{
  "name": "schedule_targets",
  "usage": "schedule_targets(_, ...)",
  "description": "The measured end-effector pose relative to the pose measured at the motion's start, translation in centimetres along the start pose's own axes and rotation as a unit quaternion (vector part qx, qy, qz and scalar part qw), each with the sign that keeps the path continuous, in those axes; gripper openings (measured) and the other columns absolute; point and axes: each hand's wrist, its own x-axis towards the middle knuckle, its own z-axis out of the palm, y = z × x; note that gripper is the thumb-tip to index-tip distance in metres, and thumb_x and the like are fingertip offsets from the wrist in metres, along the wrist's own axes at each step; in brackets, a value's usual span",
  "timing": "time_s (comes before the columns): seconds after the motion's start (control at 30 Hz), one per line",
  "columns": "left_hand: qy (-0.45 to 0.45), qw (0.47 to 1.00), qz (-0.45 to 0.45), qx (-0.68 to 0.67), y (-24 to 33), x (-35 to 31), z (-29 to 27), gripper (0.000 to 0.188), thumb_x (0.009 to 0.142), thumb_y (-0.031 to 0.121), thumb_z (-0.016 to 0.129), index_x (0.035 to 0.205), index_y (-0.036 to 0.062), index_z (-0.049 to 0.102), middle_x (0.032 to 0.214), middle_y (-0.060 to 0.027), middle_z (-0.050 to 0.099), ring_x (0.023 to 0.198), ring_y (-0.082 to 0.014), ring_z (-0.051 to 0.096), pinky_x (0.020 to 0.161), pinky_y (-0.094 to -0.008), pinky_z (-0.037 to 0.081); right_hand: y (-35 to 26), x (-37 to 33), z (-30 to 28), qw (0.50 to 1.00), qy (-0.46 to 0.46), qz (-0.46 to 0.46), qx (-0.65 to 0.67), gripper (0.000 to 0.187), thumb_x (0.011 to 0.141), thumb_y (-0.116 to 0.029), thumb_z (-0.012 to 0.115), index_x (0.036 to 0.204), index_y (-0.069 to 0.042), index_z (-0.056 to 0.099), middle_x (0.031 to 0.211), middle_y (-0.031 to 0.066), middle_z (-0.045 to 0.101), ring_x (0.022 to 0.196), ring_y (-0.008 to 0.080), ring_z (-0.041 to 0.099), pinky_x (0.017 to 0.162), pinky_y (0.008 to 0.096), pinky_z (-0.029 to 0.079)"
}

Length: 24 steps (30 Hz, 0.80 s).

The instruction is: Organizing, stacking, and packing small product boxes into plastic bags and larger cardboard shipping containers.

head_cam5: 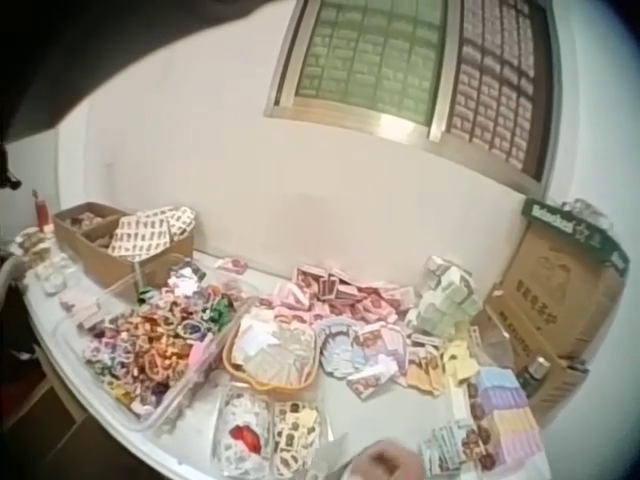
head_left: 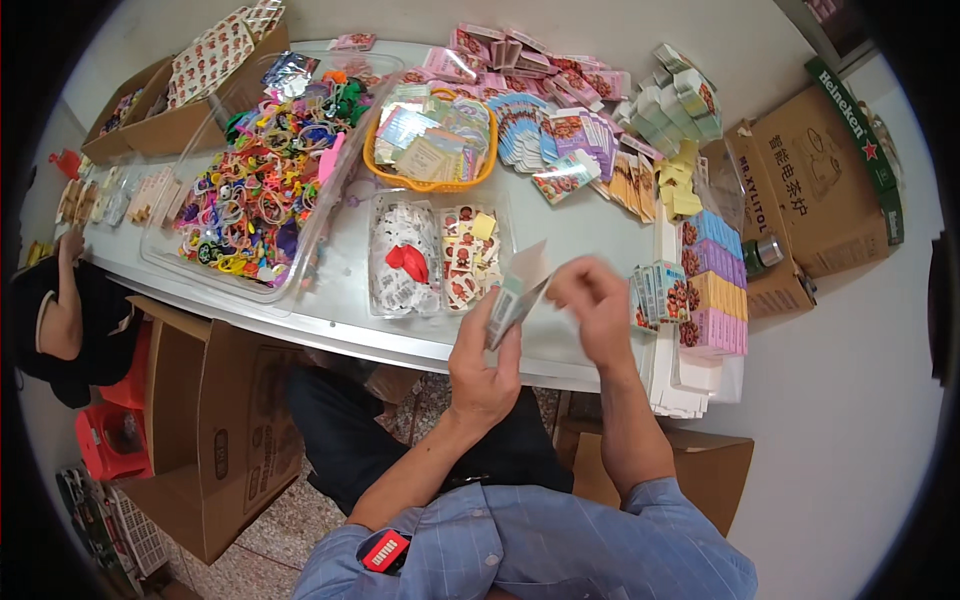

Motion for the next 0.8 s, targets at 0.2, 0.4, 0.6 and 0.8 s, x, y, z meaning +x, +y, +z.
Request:
schedule_targets(0.2, -0.009, 0.987, -0.070, -0.141, 1.0, -1.5, -3.0, 0.042, 0.098, -0.001, 0.063, 0.138, -0.0050, 0.050, 0.121, -0.0126, 0.065, 0.107, -0.0144, 0.064, 0.093, -0.0281, 0.052, 8.2, 11.3, -2.8, 0.955, 0.239, 0.173, 0.041, 0.043, 0.090, -0.036, 0.077, 0.112, -0.001, 0.063, 0.086, 0.0037, 0.060, 0.073, 0.0139, 0.061, 0.056, 0.0278, 0.048)
schedule_targets(0.4, -0.069, 0.990, -0.094, -0.080, 2.1, -5.8, -6.6, 0.038, 0.095, -0.001, 0.069, 0.130, -0.0040, 0.057, 0.114, -0.0105, 0.067, 0.099, -0.0127, 0.065, 0.086, -0.0263, 0.053, 14.0, 17.1, -4.1, 0.930, 0.229, 0.286, -0.019, 0.036, 0.085, -0.041, 0.081, 0.095, -0.008, 0.069, 0.073, -0.0005, 0.055, 0.057, 0.0101, 0.053, 0.041, 0.0257, 0.038)
schedule_targets(0.6, -0.039, 0.990, -0.135, -0.021, 0.8, -11.2, -10.7, 0.033, 0.088, 0.002, 0.076, 0.120, -0.0011, 0.066, 0.104, -0.0100, 0.071, 0.091, -0.0135, 0.067, 0.080, -0.0271, 0.053, 10.3, 11.5, -2.3, 0.977, 0.205, 0.045, 0.049, 0.020, 0.094, -0.021, 0.075, 0.098, -0.005, 0.063, 0.077, 0.0028, 0.061, 0.060, 0.0106, 0.057, 0.048, 0.0262, 0.045)
schedule_targets(0.8, 0.138, 0.962, -0.214, -0.100, 1.2, -17.6, -18.5, 0.036, 0.094, -0.002, 0.067, 0.127, -0.0041, 0.051, 0.115, -0.0140, 0.067, 0.105, -0.0183, 0.066, 0.092, -0.0312, 0.053, 2.0, -8.0, 1.4, 0.974, -0.099, -0.124, -0.162, 0.020, 0.092, -0.008, 0.073, 0.108, 0.002, 0.066, 0.089, 0.0078, 0.065, 0.073, 0.0113, 0.060, 0.064, 0.0289, 0.050)
